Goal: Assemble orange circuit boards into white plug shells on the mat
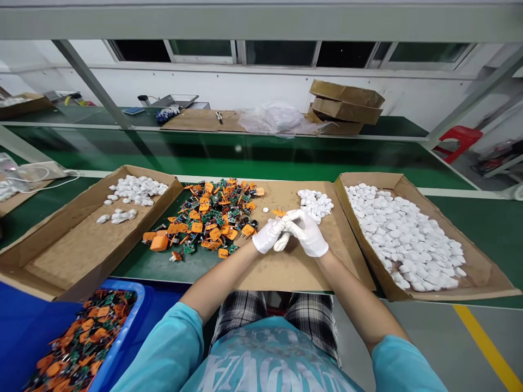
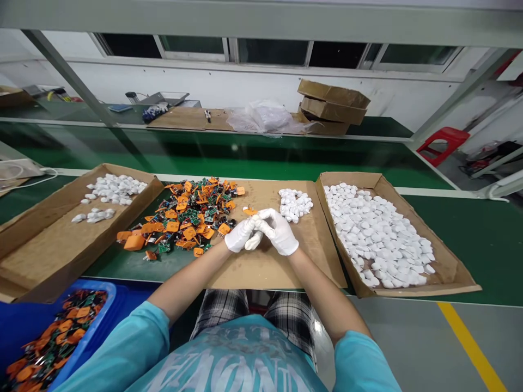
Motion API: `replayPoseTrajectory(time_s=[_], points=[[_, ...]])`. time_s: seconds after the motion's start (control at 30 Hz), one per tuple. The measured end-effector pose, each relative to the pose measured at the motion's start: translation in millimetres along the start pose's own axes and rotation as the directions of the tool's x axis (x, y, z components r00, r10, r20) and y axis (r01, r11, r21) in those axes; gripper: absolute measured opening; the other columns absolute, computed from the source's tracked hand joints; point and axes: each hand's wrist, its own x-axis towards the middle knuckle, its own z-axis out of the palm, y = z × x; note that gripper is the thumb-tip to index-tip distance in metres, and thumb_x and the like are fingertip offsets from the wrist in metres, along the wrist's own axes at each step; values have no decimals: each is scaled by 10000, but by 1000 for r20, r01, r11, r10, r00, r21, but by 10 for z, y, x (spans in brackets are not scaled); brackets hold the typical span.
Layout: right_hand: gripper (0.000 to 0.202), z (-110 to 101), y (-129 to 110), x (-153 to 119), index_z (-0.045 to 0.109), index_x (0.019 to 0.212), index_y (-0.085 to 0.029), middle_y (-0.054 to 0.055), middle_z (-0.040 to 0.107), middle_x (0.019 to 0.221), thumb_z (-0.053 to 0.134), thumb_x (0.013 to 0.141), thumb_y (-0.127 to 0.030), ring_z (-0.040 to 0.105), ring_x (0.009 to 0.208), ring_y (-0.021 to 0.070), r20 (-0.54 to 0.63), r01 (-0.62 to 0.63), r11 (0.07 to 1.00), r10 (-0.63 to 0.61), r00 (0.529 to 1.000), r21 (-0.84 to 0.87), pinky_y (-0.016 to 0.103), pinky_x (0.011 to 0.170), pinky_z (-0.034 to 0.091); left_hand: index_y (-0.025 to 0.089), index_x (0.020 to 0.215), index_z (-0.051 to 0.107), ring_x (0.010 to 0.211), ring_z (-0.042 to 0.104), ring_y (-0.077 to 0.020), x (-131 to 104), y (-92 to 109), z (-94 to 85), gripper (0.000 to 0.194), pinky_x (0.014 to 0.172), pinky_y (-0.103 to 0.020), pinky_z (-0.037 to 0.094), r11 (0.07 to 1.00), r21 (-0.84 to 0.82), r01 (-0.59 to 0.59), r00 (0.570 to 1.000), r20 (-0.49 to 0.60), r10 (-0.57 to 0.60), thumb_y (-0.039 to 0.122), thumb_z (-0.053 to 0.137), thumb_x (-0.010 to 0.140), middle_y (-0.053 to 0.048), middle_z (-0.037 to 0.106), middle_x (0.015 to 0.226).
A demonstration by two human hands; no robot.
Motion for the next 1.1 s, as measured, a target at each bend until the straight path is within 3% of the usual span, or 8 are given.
replayPoseTrajectory(time_s=[0.1, 0.17, 0.3, 0.4, 0.63, 0.8, 0.93, 1.1], points=[[285, 22, 10, 45, 557, 809, -225, 26, 655, 784, 522, 864, -503, 627, 681, 173, -5, 24, 997, -24, 1000, -77, 309, 601, 553, 194, 349, 448, 268, 353, -84, 19, -27, 22, 742, 356, -242, 301, 980, 136, -145, 981, 146, 125, 816, 360, 745, -4, 346, 271], [318, 16, 30, 61, 601, 848, -230, 27, 665, 760, 456, 896, -509, 629, 668, 177, -25, 65, 987, -69, 997, -148, 303, 573, 549, 206, 322, 398, 251, 333, -78, 45, -59, 30, 758, 333, -238, 278, 977, 144, -159, 982, 125, 142, 837, 321, 734, -4, 325, 262], [357, -35, 84, 54, 665, 952, -245, 36, 695, 758, 406, 920, -488, 656, 683, 197, 19, 193, 918, -198, 980, -346, 313, 587, 559, 230, 307, 315, 234, 312, -86, 93, -102, 36, 756, 307, -238, 269, 999, 39, -38, 982, 186, 30, 871, 259, 704, 3, 271, 243], [377, -65, 84, 53, 680, 1006, -248, 48, 716, 806, 396, 922, -481, 672, 722, 215, 63, 244, 888, -239, 969, -390, 336, 630, 573, 213, 393, 389, 219, 302, -97, 103, -78, 29, 674, 296, -239, 270, 1000, -20, -5, 983, 185, 9, 791, 384, 740, 30, 274, 240], [328, -50, -6, 64, 665, 1117, -220, 36, 727, 843, 483, 891, -372, 652, 670, 185, 159, 214, 840, -154, 975, -499, 330, 688, 570, 175, 596, 506, 187, 186, -74, 106, 28, -17, 638, 260, -194, 170, 984, -147, 99, 991, 107, -83, 763, 351, 789, 84, 253, 234], [281, -38, 23, 52, 693, 1050, -220, 40, 739, 846, 567, 829, -340, 682, 765, 209, 81, 192, 789, -178, 981, -583, 347, 749, 570, 186, 545, 438, 191, 225, -65, 96, 57, -38, 541, 267, -182, 161, 978, -150, 144, 987, 95, -131, 673, 534, 761, 76, 286, 236], [279, -46, 58, 41, 687, 1033, -227, 48, 739, 910, 593, 819, -378, 688, 839, 213, 53, 144, 834, -137, 989, -533, 365, 830, 558, 172, 591, 483, 198, 229, -68, 66, 104, -44, 456, 284, -184, 177, 967, -178, 184, 978, 133, -162, 570, 562, 800, 82, 301, 236], [328, -86, 125, 81, 644, 1001, -190, 73, 720, 949, 618, 805, -451, 681, 848, 198, 95, 29, 977, -9, 995, -213, 339, 754, 571, 186, 602, 461, 205, 217, -66, 22, 120, -2, 511, 298, -190, 195, 967, -192, 165, 979, 150, -137, 651, 532, 802, 100, 290, 257]])
